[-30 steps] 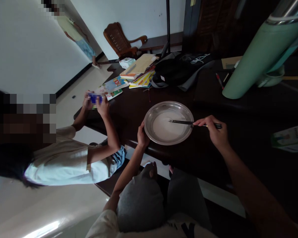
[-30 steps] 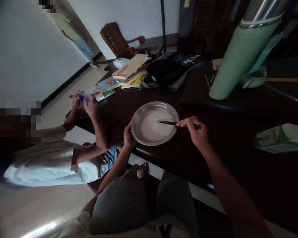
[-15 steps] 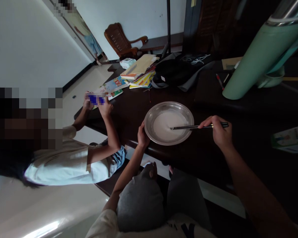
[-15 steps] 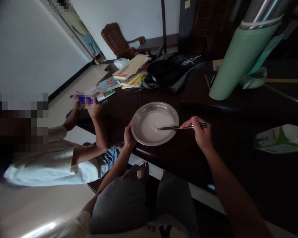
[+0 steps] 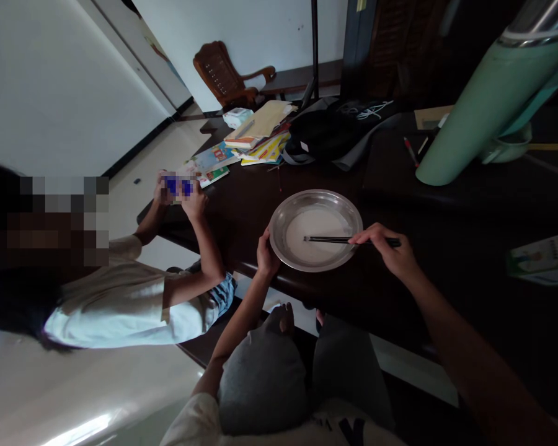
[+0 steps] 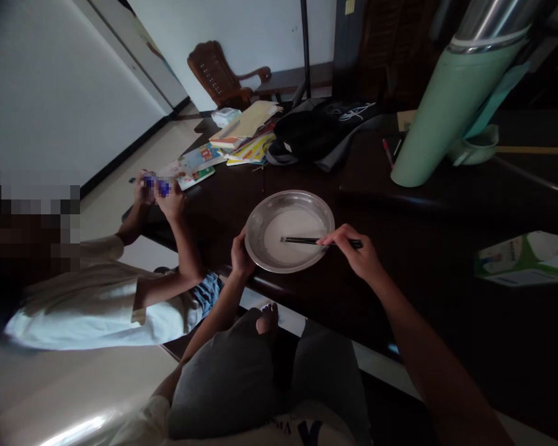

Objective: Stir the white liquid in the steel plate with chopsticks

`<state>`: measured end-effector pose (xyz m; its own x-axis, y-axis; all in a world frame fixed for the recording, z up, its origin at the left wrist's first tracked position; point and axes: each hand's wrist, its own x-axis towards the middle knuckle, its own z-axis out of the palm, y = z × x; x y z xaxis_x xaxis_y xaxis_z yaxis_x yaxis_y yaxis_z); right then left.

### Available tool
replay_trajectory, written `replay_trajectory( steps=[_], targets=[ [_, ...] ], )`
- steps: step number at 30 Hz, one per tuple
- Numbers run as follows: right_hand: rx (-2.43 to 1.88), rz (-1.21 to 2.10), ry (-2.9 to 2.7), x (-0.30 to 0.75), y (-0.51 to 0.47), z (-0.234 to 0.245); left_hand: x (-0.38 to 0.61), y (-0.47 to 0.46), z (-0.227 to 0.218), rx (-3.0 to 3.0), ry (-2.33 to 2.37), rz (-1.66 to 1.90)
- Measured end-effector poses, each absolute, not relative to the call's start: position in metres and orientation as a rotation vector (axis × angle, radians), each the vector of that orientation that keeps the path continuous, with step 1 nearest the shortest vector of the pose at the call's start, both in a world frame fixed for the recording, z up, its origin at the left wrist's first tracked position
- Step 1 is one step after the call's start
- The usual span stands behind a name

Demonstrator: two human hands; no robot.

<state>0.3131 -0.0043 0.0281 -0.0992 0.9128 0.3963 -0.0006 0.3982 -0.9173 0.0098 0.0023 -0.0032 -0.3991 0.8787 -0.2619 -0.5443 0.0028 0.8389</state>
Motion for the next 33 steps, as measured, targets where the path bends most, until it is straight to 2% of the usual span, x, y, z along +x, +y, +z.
replay_trajectory(
  steps=[3,6,12,15,20,24,27,33],
  targets=[
    [-0.904,0.889,-1.508,0.3135,-0.0036,0.0288,0.0096,0.0017,-0.0028,0.431,1.191,1.639],
    [-0.968,0.826,-1.322,0.3185,-0.002,0.0307,0.0093,0.0008,-0.0007,0.43,1.176,1.629],
    [-0.92,0.998,-1.446,0.3128,-0.0052,0.0312,0.0101,0.0004,0.0023,0.39,1.178,1.614],
    [-0.93,0.943,-1.51,0.3129,-0.0045,0.0313,0.0114,0.0013,0.0017,0.38,1.179,1.627],
    [-0.947,0.868,-1.255,0.3191,-0.003,0.0321,0.0129,0.0024,0.0016,0.377,1.144,1.643],
    [-0.871,0.961,-1.424,0.3137,-0.0064,0.0305,0.0122,0.0016,0.0026,0.378,1.135,1.634],
    [-0.92,0.912,-1.506,0.3133,-0.0059,0.0311,0.0118,0.0012,0.0022,0.368,1.142,1.637],
    [-0.948,0.872,-1.278,0.3174,-0.0038,0.0326,0.013,0.0029,-0.0003,0.394,1.154,1.636]
  ],
)
